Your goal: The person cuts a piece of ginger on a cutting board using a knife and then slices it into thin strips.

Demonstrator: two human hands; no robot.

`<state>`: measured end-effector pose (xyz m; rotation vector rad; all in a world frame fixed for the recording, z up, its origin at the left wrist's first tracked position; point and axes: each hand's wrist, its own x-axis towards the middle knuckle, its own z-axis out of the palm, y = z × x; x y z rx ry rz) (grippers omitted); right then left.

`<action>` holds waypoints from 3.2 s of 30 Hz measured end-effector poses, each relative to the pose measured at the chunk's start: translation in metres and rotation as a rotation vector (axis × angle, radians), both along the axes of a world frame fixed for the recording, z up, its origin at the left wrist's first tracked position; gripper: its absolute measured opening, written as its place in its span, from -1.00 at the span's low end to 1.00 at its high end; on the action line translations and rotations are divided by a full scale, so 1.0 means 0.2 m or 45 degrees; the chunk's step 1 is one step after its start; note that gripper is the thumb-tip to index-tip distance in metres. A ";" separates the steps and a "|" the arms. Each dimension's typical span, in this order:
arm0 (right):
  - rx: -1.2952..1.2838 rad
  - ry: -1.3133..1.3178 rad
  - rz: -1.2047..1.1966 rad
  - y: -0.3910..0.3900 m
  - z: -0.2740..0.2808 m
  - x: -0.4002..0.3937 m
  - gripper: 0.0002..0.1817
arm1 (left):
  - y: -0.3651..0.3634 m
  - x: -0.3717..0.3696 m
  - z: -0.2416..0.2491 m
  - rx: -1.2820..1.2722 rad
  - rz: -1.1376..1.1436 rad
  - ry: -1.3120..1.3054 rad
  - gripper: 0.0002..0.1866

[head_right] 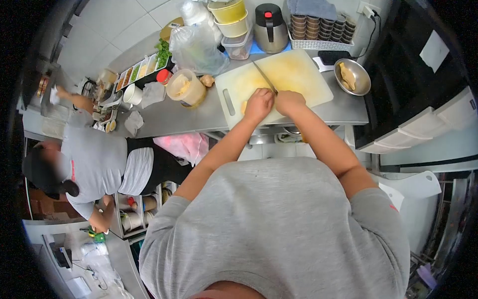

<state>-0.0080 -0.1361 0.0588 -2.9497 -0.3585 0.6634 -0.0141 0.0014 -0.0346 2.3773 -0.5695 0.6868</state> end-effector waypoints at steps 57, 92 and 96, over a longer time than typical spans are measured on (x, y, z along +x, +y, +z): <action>0.137 -0.163 -0.003 0.06 -0.11 -0.05 -0.74 | 0.01 -0.05 0.02 0.023 0.119 0.042 -0.91; 0.128 -0.193 -0.060 0.09 -0.17 -0.06 -0.71 | 0.10 -0.03 0.03 0.173 -0.003 0.162 -0.87; 0.064 -0.105 0.062 0.08 -0.05 0.00 -0.70 | 0.10 -0.03 0.02 0.149 -0.003 0.094 -0.89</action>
